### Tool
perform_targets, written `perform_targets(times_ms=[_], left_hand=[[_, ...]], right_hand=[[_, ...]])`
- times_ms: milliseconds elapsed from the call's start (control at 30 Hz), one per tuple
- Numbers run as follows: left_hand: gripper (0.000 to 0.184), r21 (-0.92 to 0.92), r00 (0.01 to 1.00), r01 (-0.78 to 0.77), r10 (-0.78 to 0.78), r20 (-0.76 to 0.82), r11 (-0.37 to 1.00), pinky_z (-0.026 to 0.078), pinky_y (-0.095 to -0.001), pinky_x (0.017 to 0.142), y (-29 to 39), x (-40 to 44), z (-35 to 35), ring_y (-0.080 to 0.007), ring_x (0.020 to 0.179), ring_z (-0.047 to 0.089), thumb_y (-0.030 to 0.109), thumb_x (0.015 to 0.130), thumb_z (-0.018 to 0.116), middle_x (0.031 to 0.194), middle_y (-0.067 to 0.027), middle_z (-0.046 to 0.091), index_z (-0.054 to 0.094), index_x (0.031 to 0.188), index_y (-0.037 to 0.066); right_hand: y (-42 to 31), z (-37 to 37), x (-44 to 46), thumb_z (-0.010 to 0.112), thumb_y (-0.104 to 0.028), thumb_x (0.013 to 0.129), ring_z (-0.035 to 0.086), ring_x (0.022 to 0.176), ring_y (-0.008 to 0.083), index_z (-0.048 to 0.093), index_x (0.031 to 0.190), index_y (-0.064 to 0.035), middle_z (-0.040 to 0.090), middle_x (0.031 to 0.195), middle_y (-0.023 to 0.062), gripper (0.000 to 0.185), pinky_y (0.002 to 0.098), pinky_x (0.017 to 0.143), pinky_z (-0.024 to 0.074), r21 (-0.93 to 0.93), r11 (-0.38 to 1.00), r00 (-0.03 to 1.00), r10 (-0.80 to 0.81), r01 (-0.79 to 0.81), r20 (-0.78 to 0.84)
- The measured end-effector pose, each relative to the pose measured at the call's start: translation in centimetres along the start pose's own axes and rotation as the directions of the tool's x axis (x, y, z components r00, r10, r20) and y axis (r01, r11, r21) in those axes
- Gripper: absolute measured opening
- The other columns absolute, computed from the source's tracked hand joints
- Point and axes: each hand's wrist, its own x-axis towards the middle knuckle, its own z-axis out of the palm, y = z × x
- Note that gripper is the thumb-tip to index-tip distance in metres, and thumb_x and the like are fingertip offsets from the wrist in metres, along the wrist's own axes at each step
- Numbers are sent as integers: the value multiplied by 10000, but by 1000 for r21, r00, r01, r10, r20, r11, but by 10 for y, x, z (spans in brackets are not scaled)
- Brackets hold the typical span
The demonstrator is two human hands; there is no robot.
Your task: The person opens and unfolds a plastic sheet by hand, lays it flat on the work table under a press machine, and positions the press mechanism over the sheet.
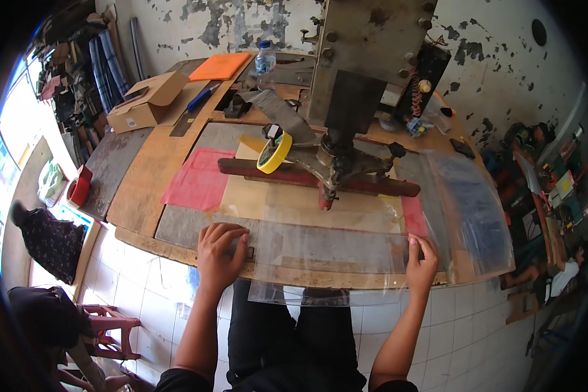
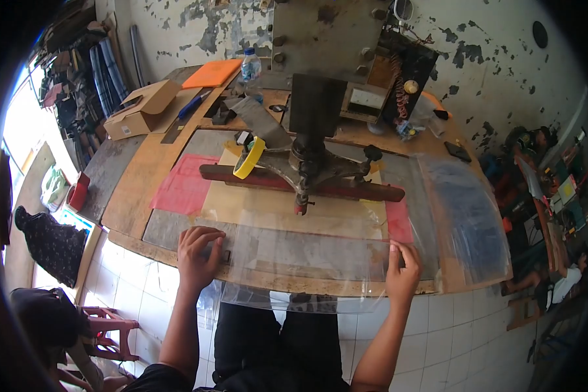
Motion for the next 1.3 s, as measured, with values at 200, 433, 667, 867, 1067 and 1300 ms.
perform_targets(times_ms=[200, 433, 667, 867, 1067, 1300], left_hand=[[42, -14, 1000, 3, -3, -1, 1000, 482, -406, 942, 0, 1, 0, -255, 998, 707, 90, 927, 766, 1007, -38, 776, 791, 961, 88], [39, -6, 1000, -2, 2, -3, 1000, 484, -404, 933, 0, 1, 1, -257, 987, 707, 82, 919, 767, 1007, -38, 777, 785, 953, 87], [34, -4, 1000, 0, 0, -5, 1000, 485, -401, 922, 0, 2, 0, -255, 973, 709, 77, 915, 763, 998, -40, 781, 784, 938, 89], [35, -4, 1000, -4, 4, -7, 1000, 485, -400, 921, 0, 1, 1, -249, 969, 710, 76, 916, 763, 992, -38, 783, 786, 937, 91], [35, 0, 1000, -7, 7, -13, 1000, 486, -398, 919, 0, 1, 1, -249, 961, 709, 76, 918, 763, 992, -38, 783, 787, 940, 89], [32, -1, 1000, -12, 12, -15, 1000, 487, -395, 915, 2, 2, 0, -253, 950, 708, 79, 922, 762, 994, -39, 783, 787, 941, 87]], right_hand=[[2, 1, 0, 696, -161, 1060, 732, 979, 332, 780, 1095, 19, 763, 1035, 152, 201, 411, 910, 558, -16, 1000, 1000, -6, 6, -8], [2, 1, 0, 706, -152, 1052, 735, 974, 327, 780, 1099, 11, 765, 1038, 149, 185, 409, 901, 561, -37, 999, 1000, -1, 1, -7], [-2, -1, 0, 669, -153, 1081, 743, 1016, 276, 776, 1127, 30, 774, 1074, 136, 216, 376, 928, 560, -38, 999, 1000, 23, -23, 19], [-5, -1, 0, 671, -153, 1082, 741, 1019, 274, 776, 1128, 31, 775, 1074, 137, 217, 378, 932, 560, -28, 999, 999, 35, -35, 15], [-1, 1, 0, 708, -160, 1059, 739, 981, 310, 781, 1107, 12, 773, 1044, 136, 193, 406, 909, 564, -14, 1000, 1000, 16, -16, -10], [-3, 1, 0, 713, -150, 1053, 738, 974, 314, 782, 1103, 11, 773, 1035, 137, 182, 408, 903, 564, -16, 1000, 1000, 10, -11, -14]])
